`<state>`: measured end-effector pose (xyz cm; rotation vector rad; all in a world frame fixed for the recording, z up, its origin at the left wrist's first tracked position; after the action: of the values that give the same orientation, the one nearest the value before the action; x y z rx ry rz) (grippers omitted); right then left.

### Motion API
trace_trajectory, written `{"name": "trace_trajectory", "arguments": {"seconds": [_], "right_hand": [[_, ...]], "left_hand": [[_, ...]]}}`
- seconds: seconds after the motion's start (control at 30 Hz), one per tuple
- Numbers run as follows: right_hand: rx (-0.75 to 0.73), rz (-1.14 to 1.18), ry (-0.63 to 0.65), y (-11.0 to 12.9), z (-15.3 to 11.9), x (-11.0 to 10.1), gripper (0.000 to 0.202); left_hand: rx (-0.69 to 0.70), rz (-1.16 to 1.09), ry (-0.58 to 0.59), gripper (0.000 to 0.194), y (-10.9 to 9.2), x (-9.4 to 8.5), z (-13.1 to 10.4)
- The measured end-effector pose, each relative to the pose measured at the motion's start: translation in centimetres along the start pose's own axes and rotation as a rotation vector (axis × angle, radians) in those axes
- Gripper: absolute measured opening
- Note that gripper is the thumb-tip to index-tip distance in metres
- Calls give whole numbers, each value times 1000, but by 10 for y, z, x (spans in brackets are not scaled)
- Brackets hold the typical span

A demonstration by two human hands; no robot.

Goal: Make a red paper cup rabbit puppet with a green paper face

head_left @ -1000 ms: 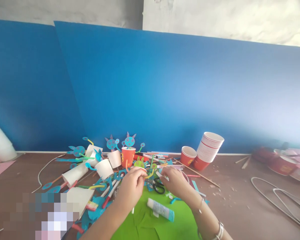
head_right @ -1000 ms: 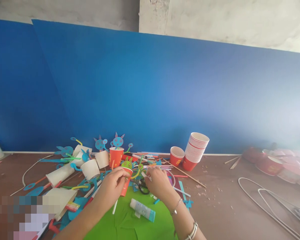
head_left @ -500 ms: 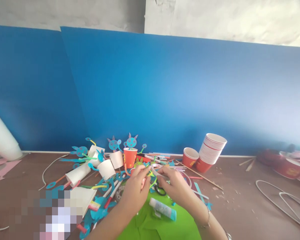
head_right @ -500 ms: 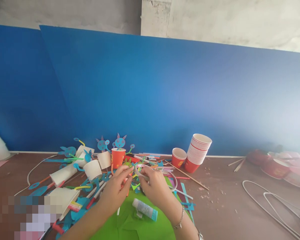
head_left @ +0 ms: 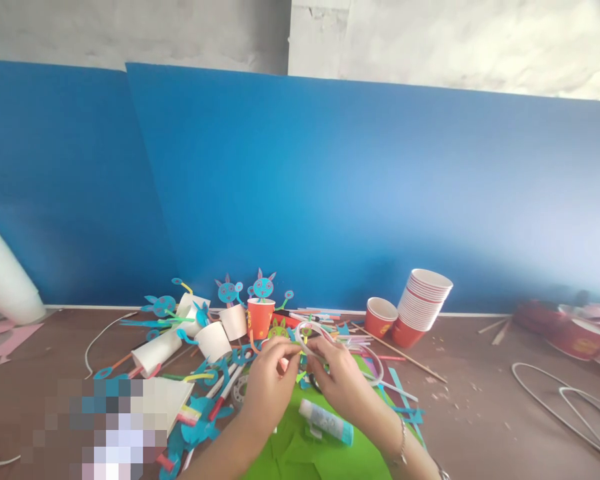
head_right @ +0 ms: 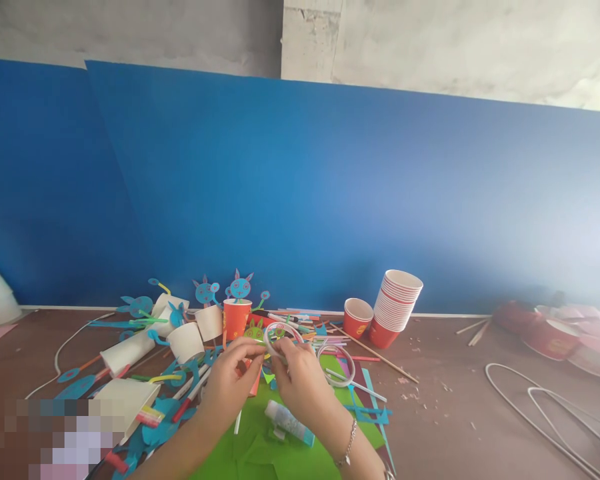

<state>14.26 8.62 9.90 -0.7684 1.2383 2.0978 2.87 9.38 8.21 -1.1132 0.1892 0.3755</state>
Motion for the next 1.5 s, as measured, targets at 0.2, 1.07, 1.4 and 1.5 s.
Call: {"name": "trace_trajectory", "arguments": {"seconds": [0.2,1.07,1.4,1.5], "right_hand": [[7,15,-28,8,-2,0,19],[186,88,-261,-14,-5,-9,19],[182,-62,-128,-39,4,-5,13],[190,324,-151,-29,6,-2,10]], "left_hand": [[-52,-58,-55,11,7,-4,2],[-290,-491,-39,22,13,0,-3],[-442,-503,-14,30,32,8,-4],[-426,-508,16,25,27,11,-4]]}}
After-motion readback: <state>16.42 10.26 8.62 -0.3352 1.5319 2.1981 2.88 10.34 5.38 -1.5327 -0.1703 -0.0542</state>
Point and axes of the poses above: each hand's wrist, its own z-axis towards the middle knuckle, its own x-axis out of the palm, y = z × x, the point moved 10 cm from there along z, towards the middle knuckle, and after that the axes turned 8 degrees about -y, right-handed, at the moved point
